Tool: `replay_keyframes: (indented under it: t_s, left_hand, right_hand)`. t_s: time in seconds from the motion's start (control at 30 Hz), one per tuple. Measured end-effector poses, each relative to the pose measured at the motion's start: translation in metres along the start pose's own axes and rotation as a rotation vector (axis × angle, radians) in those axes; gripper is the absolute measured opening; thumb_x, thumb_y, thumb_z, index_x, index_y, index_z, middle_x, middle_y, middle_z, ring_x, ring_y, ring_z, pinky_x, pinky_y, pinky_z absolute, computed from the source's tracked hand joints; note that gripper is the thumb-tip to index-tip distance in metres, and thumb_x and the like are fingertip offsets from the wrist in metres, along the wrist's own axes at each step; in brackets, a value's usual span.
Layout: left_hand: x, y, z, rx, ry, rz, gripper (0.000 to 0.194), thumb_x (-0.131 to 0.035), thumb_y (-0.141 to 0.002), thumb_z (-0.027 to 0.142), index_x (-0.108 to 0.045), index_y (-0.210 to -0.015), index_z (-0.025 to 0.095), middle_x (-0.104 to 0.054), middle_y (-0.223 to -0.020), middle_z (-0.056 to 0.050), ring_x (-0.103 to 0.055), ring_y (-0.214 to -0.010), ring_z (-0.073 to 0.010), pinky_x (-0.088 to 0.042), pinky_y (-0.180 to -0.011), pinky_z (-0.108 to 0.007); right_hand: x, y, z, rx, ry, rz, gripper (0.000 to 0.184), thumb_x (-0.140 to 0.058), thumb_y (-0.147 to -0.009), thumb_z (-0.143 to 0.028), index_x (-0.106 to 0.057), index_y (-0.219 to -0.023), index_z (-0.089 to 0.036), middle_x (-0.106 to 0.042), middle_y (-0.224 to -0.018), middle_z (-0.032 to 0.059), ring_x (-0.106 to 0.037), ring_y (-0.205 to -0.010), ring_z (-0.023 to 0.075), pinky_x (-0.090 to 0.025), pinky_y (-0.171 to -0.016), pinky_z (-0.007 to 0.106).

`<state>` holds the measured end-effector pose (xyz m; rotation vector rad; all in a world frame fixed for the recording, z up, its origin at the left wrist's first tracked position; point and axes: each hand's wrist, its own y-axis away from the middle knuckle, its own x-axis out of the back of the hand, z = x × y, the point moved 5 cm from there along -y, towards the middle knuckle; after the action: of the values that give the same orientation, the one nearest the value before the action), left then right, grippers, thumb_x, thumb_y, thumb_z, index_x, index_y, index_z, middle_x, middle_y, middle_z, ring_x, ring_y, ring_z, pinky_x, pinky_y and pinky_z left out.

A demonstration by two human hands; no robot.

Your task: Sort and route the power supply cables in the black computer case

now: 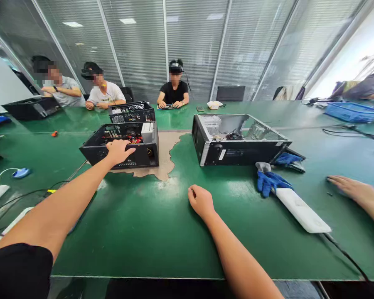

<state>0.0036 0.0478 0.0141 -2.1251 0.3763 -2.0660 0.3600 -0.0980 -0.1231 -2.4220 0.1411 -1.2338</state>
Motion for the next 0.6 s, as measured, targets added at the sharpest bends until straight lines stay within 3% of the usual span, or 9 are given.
replay_keyframes:
  t_s: [0.23, 0.6]
  left_hand:
    - [0.001, 0.024, 0.022, -0.020, 0.071, 0.029, 0.048, -0.045, -0.087, 0.054, -0.062, -0.115, 0.019, -0.063, -0.110, -0.015, -0.047, -0.107, -0.0346, -0.025, -0.090, -0.045]
    - [0.022, 0.077, 0.079, -0.088, 0.164, 0.065, 0.047, -0.050, -0.086, 0.054, -0.062, -0.115, 0.019, -0.064, -0.108, -0.012, -0.048, -0.106, -0.0309, -0.027, -0.091, -0.045]
  right_hand:
    - [-0.003, 0.000, -0.004, 0.016, -0.041, 0.005, 0.025, -0.044, -0.090, -0.033, -0.058, -0.073, -0.021, -0.058, -0.060, 0.0006, -0.052, -0.054, 0.0162, -0.036, -0.057, 0.028]
    - [0.004, 0.000, -0.004, 0.005, -0.108, 0.070, 0.026, -0.044, -0.091, -0.034, -0.061, -0.076, -0.021, -0.059, -0.063, 0.0016, -0.053, -0.057, 0.0172, -0.039, -0.060, 0.029]
